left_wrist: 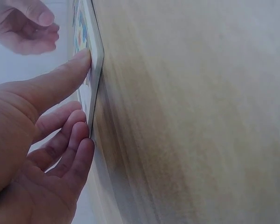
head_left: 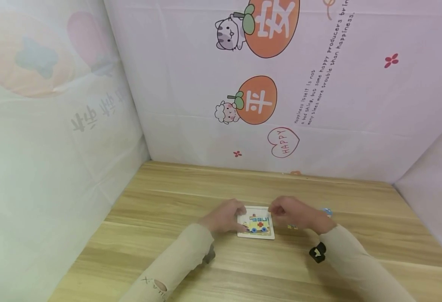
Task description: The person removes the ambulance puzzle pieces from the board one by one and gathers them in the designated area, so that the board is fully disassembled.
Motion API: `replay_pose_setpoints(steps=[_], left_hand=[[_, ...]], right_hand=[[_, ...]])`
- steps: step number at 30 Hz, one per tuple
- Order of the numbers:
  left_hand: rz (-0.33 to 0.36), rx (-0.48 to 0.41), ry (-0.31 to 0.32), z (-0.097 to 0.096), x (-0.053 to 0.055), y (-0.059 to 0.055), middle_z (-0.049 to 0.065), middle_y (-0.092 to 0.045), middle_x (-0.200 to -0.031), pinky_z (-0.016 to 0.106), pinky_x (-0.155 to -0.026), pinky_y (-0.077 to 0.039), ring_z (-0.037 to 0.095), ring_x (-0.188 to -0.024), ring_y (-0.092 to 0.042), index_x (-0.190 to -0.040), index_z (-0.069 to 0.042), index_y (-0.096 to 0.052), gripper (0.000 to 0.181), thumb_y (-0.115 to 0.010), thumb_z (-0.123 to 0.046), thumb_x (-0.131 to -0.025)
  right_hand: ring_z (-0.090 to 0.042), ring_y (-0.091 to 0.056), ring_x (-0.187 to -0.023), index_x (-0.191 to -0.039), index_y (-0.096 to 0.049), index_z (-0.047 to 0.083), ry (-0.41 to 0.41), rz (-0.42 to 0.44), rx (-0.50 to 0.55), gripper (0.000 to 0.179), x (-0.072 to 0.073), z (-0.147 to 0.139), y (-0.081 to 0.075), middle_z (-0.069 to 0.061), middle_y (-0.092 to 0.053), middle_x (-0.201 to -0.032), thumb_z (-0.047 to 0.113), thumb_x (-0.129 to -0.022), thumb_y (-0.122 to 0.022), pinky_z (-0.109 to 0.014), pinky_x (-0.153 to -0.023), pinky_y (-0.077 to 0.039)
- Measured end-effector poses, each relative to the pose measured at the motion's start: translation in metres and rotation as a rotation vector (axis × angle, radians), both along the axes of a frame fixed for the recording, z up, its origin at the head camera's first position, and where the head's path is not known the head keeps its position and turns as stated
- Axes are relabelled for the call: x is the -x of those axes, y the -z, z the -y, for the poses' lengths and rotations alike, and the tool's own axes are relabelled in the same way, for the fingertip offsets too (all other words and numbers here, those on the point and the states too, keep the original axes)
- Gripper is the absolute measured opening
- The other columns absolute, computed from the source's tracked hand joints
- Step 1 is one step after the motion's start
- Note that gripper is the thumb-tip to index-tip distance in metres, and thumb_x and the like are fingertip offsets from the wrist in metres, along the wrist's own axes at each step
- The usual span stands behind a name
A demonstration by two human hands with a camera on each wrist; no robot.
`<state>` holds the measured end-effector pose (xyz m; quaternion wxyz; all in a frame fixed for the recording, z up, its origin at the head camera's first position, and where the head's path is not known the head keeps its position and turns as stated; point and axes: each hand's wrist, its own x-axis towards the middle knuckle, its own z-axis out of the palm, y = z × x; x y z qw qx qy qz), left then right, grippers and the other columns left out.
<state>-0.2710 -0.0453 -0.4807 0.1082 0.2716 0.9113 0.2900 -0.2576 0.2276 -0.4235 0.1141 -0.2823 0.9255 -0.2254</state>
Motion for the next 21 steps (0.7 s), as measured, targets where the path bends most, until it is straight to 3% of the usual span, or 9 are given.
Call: replay_pose_setpoints(steps=[10,21], left_hand=[[-0.028,0.062,0.017,-0.004,-0.008,-0.015,0.005,-0.069,-0.125,0.031,-0.104,-0.055,0.016,-0.112,-0.064,-0.132,-0.005,-0.068,0.058,-0.09,-0.03,-0.084],[-0.088,0.025,0.029,-0.011,-0.002,-0.009,0.004,-0.065,-0.124,0.023,-0.093,-0.055,0.013,-0.106,-0.062,-0.136,-0.008,-0.066,0.058,-0.086,-0.032,-0.087]], right_hand=[[-0.019,-0.069,-0.095,-0.117,-0.075,0.0,-0.127,-0.131,-0.014,0.025,0.008,0.024,0.011,-0.008,-0.073,-0.106,0.004,-0.093,-0.076,-0.028,-0.08,-0.061],[-0.026,-0.07,-0.099,-0.121,-0.072,-0.004,-0.155,-0.093,0.024,0.026,0.008,0.033,0.019,-0.014,-0.072,-0.11,-0.001,-0.095,-0.072,-0.038,-0.088,-0.064]])
